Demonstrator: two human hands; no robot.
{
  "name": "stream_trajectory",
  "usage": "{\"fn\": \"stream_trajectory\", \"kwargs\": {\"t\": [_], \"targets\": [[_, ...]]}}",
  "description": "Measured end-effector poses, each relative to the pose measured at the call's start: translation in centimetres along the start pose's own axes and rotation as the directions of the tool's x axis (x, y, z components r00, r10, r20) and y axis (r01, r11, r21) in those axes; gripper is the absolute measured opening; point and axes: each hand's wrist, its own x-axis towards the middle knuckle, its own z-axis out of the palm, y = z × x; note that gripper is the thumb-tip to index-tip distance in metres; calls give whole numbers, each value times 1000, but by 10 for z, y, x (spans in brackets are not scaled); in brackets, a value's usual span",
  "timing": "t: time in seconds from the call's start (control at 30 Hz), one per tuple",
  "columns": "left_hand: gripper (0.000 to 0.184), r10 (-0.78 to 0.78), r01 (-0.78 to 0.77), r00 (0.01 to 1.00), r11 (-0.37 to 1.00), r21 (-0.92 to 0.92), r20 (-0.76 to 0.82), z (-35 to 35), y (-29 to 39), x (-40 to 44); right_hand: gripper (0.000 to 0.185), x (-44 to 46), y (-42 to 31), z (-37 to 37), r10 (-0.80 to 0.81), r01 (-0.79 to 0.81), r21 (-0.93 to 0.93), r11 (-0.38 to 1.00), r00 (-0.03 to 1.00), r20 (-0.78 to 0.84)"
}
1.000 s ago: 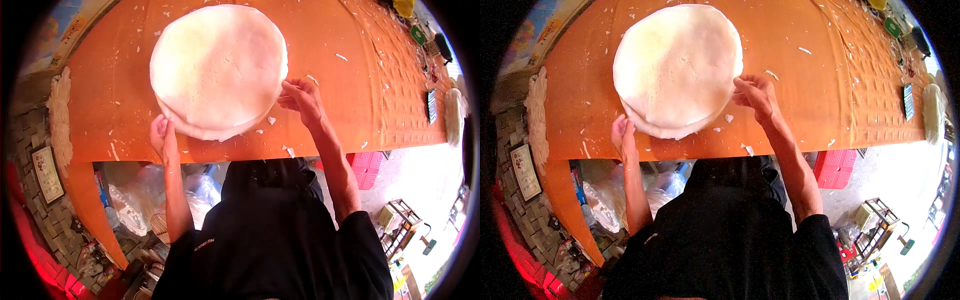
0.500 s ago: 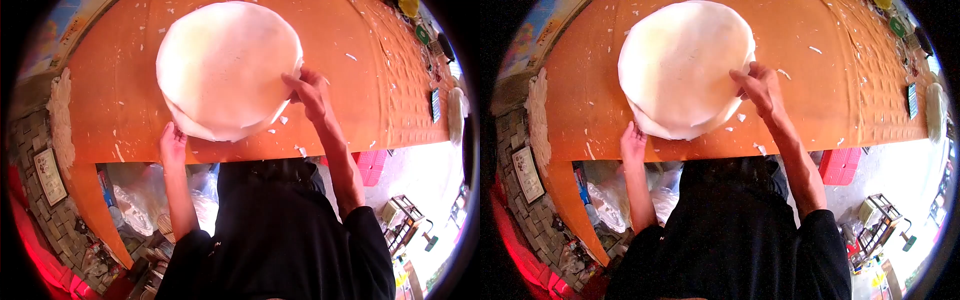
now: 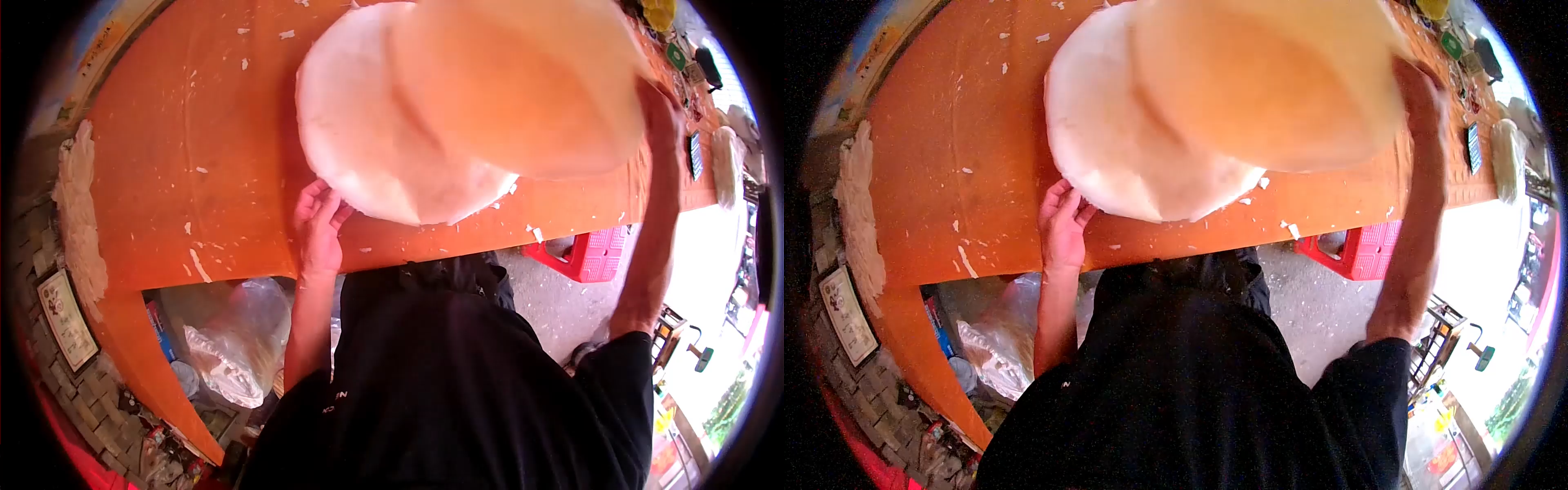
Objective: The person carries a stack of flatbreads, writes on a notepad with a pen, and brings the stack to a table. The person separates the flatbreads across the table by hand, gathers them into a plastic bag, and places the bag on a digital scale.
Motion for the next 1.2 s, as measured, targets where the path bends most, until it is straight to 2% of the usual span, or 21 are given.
{"fn": "stream_trajectory", "kwargs": {"t": [0.07,0.1,0.13,0.2,0.23,0.27,0.3,0.33,0.37,0.4,0.43,0.53,0.6,0.7,0.77,0.83,0.9,0.97,1.1,1.17,1.2], "targets": [[20,-15,19,998,998,-61,66,-6,2,4,24,0,-5,-35,25,-23,-131,991,1000,16],[20,-18,23,997,997,-69,72,-9,3,5,32,-25,-31,-23,-68,-6,-466,885,987,-143],[20,-37,38,994,999,-17,98,-9,6,6,41,-49,-55,-11,-209,-52,-739,672,944,-256],[20,-64,60,991,997,40,114,-10,13,4,65,-51,-51,-16,-430,-118,-958,261,874,-225],[19,-46,45,987,999,5,157,-6,16,4,53,-55,-22,-3,-449,187,-833,520,890,-80],[19,-23,30,979,999,-30,203,-1,18,4,43,-59,7,10,-459,417,-547,726,886,66],[19,-23,30,978,999,-28,207,7,20,6,39,-104,-13,82,-380,424,-221,879,900,213],[19,35,-10,971,994,-105,238,17,21,8,50,-148,-42,141,-123,168,-108,980,932,340],[20,92,-45,961,982,-181,260,26,21,9,60,-179,-51,191,-69,226,-259,939,863,501],[20,88,-26,960,973,-230,264,35,21,9,64,-208,-75,227,-127,333,-296,895,827,547],[20,89,-29,962,973,-228,259,41,18,11,63,-218,-78,254,-238,445,-215,869,758,607],[22,5,79,973,933,-350,232,43,12,16,55,-222,-69,288,-214,411,-183,893,746,631],[22,3,71,979,930,-361,202,43,8,18,40,-211,-62,291,76,104,-228,968,746,662],[24,-47,106,987,910,-401,155,44,3,15,25,-194,-55,278,127,-38,-142,989,706,696],[39,-44,88,979,971,-222,197,41,-2,18,23,-195,-46,285,103,-22,-125,992,719,687],[38,-39,72,982,982,-175,185,40,1,16,22,-205,-46,294,-25,166,-166,972,777,629],[37,-33,56,983,990,-131,178,39,1,16,24,-210,-47,301,-74,185,-115,976,779,623],[34,-4,23,986,994,-111,166,36,-3,18,29,-213,-47,309,-281,376,-66,924,787,549],[36,-16,35,985,993,-113,170,42,6,16,29,-208,-56,308,-311,383,3,924,746,589],[39,-4,70,977,951,-300,213,46,8,18,27,-202,-53,304,-276,345,4,939,745,607],[43,34,43,967,955,-295,252,53,16,11,26,-200,-61,300,-128,197,-42,980,770,625]]}}
